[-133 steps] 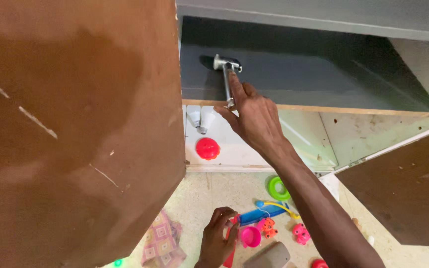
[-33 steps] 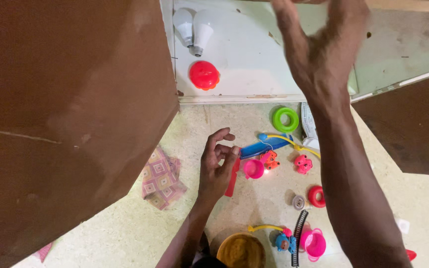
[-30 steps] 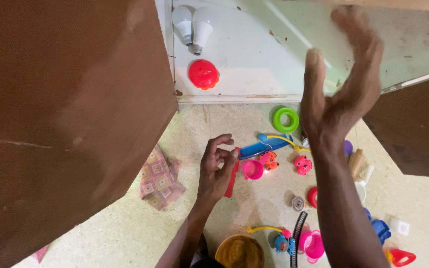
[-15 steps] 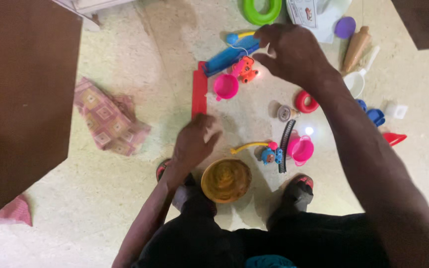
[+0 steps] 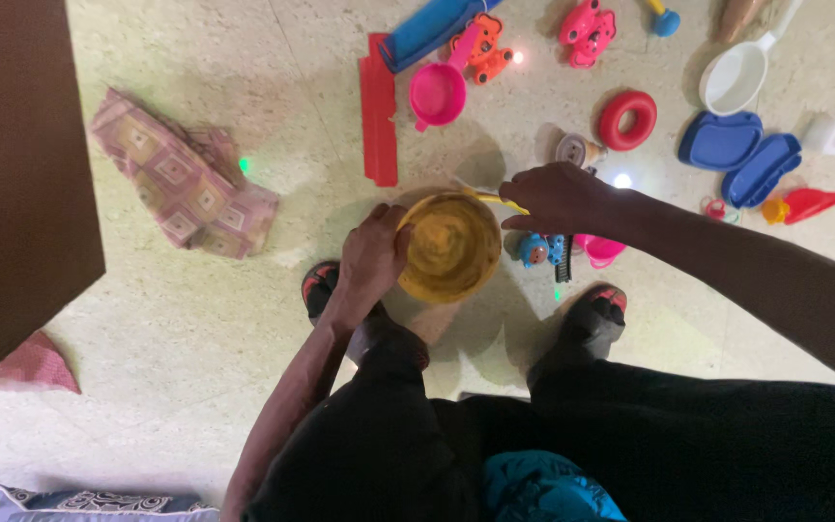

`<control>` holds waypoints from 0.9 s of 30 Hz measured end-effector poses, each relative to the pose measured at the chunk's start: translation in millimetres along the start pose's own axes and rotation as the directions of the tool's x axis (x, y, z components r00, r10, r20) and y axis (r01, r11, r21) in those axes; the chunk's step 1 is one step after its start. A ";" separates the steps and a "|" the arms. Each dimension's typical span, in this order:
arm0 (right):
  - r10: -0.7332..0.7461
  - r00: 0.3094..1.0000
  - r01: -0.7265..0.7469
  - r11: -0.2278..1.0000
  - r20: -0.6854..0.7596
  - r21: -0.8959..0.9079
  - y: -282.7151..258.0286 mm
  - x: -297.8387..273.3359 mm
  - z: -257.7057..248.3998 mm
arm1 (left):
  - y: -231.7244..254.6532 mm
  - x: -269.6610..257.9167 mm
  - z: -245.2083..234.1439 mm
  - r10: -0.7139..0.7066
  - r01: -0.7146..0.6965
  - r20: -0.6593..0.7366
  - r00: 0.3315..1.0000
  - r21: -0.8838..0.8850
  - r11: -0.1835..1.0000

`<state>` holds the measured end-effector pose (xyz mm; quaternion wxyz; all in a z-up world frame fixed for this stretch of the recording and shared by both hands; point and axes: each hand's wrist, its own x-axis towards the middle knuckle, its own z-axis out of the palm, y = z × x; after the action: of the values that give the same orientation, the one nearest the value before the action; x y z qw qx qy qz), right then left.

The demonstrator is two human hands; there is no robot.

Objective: The person picks up toy items from the floor, including a toy cup, a small rolling pin, a blue container, a toy syringe, and a toy stethoscope, and places them into the shelves of a brown cabinet.

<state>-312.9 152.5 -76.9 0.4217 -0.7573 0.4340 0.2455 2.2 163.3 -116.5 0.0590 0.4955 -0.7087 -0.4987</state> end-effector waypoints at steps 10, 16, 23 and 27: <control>0.103 0.983 -0.084 0.988 -0.150 0.133 21.3 -2.5 -25.1 | -5.0 10.0 -53.2 0.011 -0.027 -0.193 0.981 -0.080 0.996; 0.294 0.903 -0.328 0.943 -0.315 -0.062 87.5 -72.3 -4.4 | -2.3 2.4 -68.8 -0.148 0.144 -0.036 0.988 -0.098 0.985; 0.517 0.745 -0.498 0.852 -0.422 0.164 126.5 -117.7 28.3 | 1.4 7.7 -45.4 -0.054 0.050 -0.048 0.997 -0.088 0.995; 0.527 0.733 -0.446 0.850 -0.430 0.280 131.5 -116.2 29.2 | 5.9 13.5 -33.4 0.004 -0.005 -0.013 1.000 -0.091 0.996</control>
<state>-485.2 194.5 -62.4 0.2764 -0.6176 0.7278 0.1115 10.9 131.4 -101.0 0.0871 0.4940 -0.6859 -0.5272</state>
